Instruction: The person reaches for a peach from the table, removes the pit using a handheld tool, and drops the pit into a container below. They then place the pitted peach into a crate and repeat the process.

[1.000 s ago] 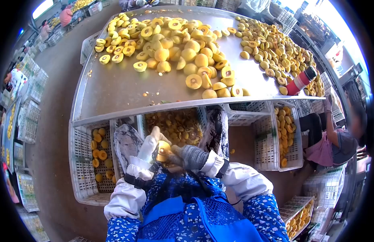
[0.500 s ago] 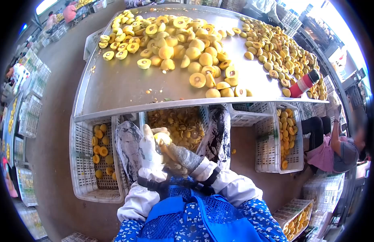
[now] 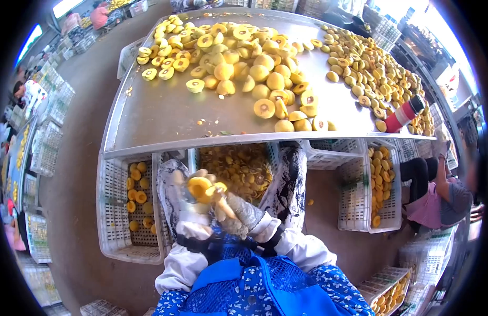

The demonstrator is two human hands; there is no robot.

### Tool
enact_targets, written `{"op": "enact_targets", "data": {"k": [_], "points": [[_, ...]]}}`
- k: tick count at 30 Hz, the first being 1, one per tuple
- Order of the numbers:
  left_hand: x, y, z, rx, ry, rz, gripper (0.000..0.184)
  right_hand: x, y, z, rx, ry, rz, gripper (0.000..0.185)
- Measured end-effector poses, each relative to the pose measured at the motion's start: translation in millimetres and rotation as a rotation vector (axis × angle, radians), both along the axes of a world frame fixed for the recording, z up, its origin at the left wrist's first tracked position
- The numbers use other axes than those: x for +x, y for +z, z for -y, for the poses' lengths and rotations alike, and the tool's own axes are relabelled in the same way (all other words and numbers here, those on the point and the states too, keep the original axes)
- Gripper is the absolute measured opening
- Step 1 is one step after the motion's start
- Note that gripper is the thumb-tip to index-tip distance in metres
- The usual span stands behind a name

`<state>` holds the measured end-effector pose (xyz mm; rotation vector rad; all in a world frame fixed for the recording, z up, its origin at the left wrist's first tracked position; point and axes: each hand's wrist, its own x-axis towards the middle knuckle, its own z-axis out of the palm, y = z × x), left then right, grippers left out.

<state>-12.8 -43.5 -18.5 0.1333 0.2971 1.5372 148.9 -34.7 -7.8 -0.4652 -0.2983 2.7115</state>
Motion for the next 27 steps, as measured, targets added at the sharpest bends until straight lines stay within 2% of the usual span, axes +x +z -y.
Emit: {"op": "enact_targets", "data": {"k": [1,2,3,4,5,6,7,8,9,10,11,12,13,14,15,16,18,19,21,23,24,25,26,27], "points": [[-16,-15,9,0.003,0.236,-0.335,0.070,-9,13,-1,-0.025,-0.104,0.053,0.040],[-39,4,15,-0.069,0.193,-0.259,0.061,2,-17,-7,0.251,-0.048,-0.175,0.042],[-54,20,25,-0.448,0.474,-0.633,0.052,12,-37,-15,0.255,0.074,-0.067,0.043],[-88,11,28,-0.562,0.575,-1.085,0.048,8,-61,-10,0.210,-0.011,0.256,0.045],[-115,7,30,-0.759,0.592,-1.763,0.038,4,-86,-5,0.142,-0.081,0.576,0.047],[-153,-19,33,-0.618,0.717,-2.385,0.024,8,-89,-8,0.108,-0.071,0.577,0.051],[-136,12,11,-0.444,0.787,-2.489,0.025,12,-93,-11,0.075,-0.063,0.578,0.055],[-109,53,-14,-0.270,0.845,-2.585,0.028,21,-67,-11,0.068,0.050,0.438,0.054],[-79,76,-46,-0.140,0.759,-2.567,0.033,19,-94,-6,0.134,0.000,0.393,0.053],[-48,94,-84,-0.007,0.683,-2.544,0.038,17,-103,-9,0.226,0.047,0.543,0.051],[-19,104,-120,0.207,0.620,-2.609,0.042,9,-119,-9,0.131,0.031,0.386,0.051],[9,108,-156,0.333,0.464,-2.594,0.044,8,-134,-7,0.200,0.017,0.341,0.051],[32,102,-190,0.358,0.211,-2.651,0.054,9,-125,-10,0.267,-0.001,0.295,0.051],[57,98,-218,0.378,-0.021,-2.720,0.065,20,-96,-17,0.411,0.122,0.563,0.052],[71,85,-245,0.467,-0.179,-2.759,0.071,26,-80,-20,0.380,0.108,0.615,0.053],[83,73,-268,0.494,-0.431,-2.716,0.067,29,-74,-23,0.344,0.097,0.666,0.054],[99,55,-282,0.559,-0.611,-2.606,0.058,29,-83,-24,0.323,0.056,0.683,0.055],[103,51,-283,0.598,-0.580,-2.593,0.056,27,-91,-22,0.314,0.040,0.695,0.056],[105,50,-272,0.658,-0.514,-2.565,0.052,5,-147,-5,0.466,-0.092,0.722,0.054],[105,89,-245,0.247,-0.516,-2.262,0.050,-2,-207,-1,1.138,-0.308,0.678,0.048],[101,100,-230,0.052,-0.514,-2.095,0.050,7,-179,-5,1.130,-0.227,0.757,0.042],[85,89,-222,0.093,-0.321,-1.950,0.037,17,-146,-10,1.124,-0.140,0.831,0.037],[65,77,-215,0.033,-0.332,-1.573,0.037,18,-125,-12,1.093,-0.280,0.830,0.034],[53,88,-196,-0.004,-0.288,-1.395,0.039,20,-105,-14,1.067,-0.419,0.825,0.032]]}}
